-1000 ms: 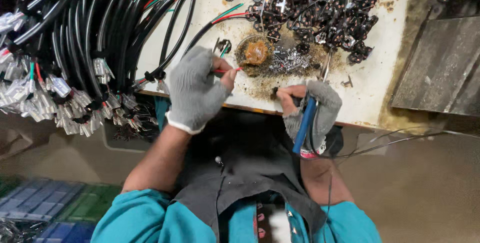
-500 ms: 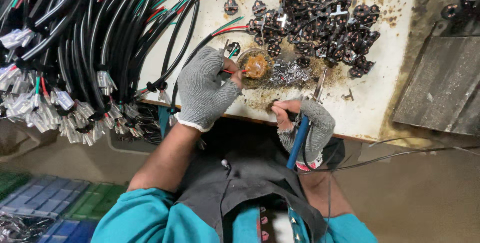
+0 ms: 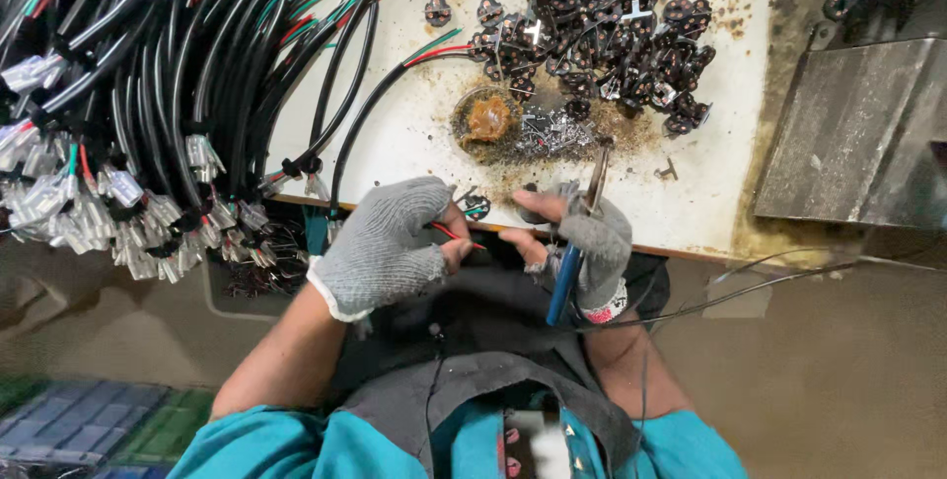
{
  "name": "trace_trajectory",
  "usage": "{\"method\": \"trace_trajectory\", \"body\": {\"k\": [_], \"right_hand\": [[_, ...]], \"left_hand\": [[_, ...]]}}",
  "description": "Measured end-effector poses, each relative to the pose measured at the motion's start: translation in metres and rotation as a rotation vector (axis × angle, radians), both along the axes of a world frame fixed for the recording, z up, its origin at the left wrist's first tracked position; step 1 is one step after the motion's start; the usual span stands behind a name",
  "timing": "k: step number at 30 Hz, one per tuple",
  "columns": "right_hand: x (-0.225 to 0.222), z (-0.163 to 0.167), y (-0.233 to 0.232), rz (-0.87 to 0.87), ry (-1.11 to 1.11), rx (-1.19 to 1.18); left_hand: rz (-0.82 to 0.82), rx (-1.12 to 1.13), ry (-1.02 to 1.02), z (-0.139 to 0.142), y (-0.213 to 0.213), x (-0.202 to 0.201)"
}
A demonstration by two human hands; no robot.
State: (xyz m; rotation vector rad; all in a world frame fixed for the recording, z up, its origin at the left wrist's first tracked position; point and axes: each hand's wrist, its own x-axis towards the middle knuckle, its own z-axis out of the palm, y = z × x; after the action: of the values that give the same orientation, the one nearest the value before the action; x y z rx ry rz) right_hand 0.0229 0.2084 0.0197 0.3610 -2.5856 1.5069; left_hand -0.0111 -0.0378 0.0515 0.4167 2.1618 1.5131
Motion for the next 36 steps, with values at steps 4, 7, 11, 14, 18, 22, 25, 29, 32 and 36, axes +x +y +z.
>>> {"method": "trace_trajectory", "body": {"k": [4, 7, 11, 14, 18, 22, 25, 29, 32, 36], "right_hand": [[0.013, -0.018, 0.004, 0.045, -0.077, -0.090], [0.025, -0.031, 0.010, -0.005, -0.110, -0.130], [0.031, -0.037, 0.011, -0.055, -0.062, -0.159], [0.025, -0.030, 0.005, -0.074, 0.033, -0.129], [0.010, -0.009, 0.001, -0.044, -0.021, -0.141], [-0.008, 0.009, 0.006, 0.129, 0.009, 0.165], [-0.013, 0.011, 0.001, 0.161, 0.021, 0.290], [-0.011, 0.004, -0.007, 0.107, 0.081, 0.355], [-0.008, 0.000, -0.006, 0.082, 0.073, 0.370], [-0.008, -0.003, -0.002, 0.124, 0.041, 0.353]], "left_hand": [[0.091, 0.091, -0.294, -0.018, 0.024, 0.017], [0.090, 0.263, -0.379, -0.032, 0.035, 0.024], [0.097, 0.350, -0.513, -0.045, 0.034, 0.030], [0.068, 0.394, -0.496, -0.044, 0.034, 0.030], [0.016, 0.310, -0.256, -0.030, 0.035, 0.024], [-0.141, 0.262, 0.117, -0.017, 0.022, 0.009], [-0.107, -0.065, 0.291, -0.021, 0.027, 0.005], [0.146, -0.171, 0.504, -0.035, 0.038, 0.008], [0.138, -0.131, 0.475, -0.040, 0.036, 0.011], [0.136, -0.131, 0.445, -0.039, 0.032, 0.008]]}}
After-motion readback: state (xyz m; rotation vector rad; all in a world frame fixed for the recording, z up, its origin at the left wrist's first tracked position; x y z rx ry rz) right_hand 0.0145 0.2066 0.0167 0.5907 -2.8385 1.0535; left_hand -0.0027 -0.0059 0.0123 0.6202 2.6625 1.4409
